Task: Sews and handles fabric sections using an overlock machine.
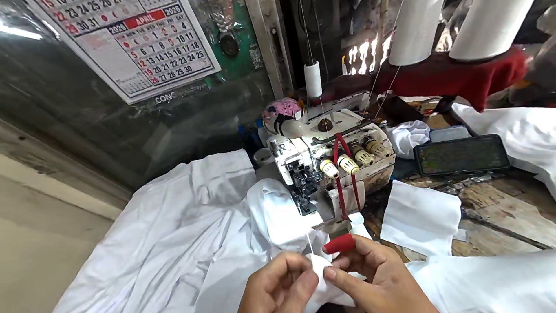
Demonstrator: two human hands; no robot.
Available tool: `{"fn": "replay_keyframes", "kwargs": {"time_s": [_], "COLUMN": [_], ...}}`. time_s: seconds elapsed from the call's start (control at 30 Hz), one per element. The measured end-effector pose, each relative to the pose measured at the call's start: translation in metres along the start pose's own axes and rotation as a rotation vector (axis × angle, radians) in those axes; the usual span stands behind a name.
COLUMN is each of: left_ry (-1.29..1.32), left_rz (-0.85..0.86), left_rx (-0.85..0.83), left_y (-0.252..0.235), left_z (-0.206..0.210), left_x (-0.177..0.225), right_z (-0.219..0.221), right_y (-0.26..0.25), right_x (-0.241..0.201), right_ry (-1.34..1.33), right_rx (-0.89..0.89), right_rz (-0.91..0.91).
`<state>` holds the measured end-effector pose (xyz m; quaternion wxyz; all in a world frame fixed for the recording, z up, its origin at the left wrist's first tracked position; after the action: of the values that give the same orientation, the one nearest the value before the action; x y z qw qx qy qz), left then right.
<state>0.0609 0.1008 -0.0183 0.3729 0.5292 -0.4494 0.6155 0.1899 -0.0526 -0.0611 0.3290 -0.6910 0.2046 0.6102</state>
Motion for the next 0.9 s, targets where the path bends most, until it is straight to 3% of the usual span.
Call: {"fn": "replay_keyframes", "kwargs": {"time_s": [0.07,0.17,0.3,0.33,0.4,0.5,0.57,0.67,0.73,0.83,0.9], "left_ry": [0.080,-0.053,-0.050,-0.022,0.131,0.246,0.146,-0.027,-0.181,-0.379,-0.316], "left_rz": [0.042,0.082,0.199,0.203,0.200,0.267,0.277,0.169,0.045,-0.131,-0.150], "left_rx": [0.076,0.212,0.237,0.226,0.220,0.240,0.150,-0.117,-0.257,-0.311,-0.349], "left_y": [0.004,0.004,0.001,0.000,-0.007,-0.018,-0.012,-0.002,-0.003,-0.006,-0.001], "left_z": [0.007,0.026,0.026,0.023,0.022,0.022,0.002,-0.040,-0.058,-0.066,-0.065], "left_x": [-0.005,-0.030,-0.034,-0.032,-0.037,-0.041,-0.027,-0.006,0.000,0.006,0.011], "right_z": [-0.002,-0.001,-0.008,-0.012,-0.015,-0.015,-0.023,-0.046,-0.053,-0.049,-0.045], "right_y": [0.000,-0.002,0.001,0.001,-0.006,-0.022,-0.028,-0.039,-0.045,-0.040,-0.032], "right_x": [0.002,0.007,0.005,0.003,0.005,0.010,-0.004,-0.006,-0.005,-0.014,-0.009], "right_ry": [-0.029,-0.040,0.480,0.475,0.186,-0.293,-0.238,0.091,0.268,0.479,0.612], "right_rx": [-0.034,-0.095,0.020,0.050,0.024,-0.094,-0.170,-0.523,-0.662,-0.713,-0.601], "right_rz": [-0.001,-0.024,-0.192,-0.240,-0.250,-0.063,0.008,-0.055,-0.037,-0.098,-0.213]}}
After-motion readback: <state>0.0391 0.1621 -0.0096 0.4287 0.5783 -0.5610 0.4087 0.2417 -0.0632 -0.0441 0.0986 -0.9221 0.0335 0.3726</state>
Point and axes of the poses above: each hand's wrist, its own y-axis away from the middle knuckle, its own z-axis out of the palm, x = y × z, the point moved 2 cm from there along -y, towards the middle knuckle, and after that the axes turned 12 degrees about y, right-handed, at the moved point
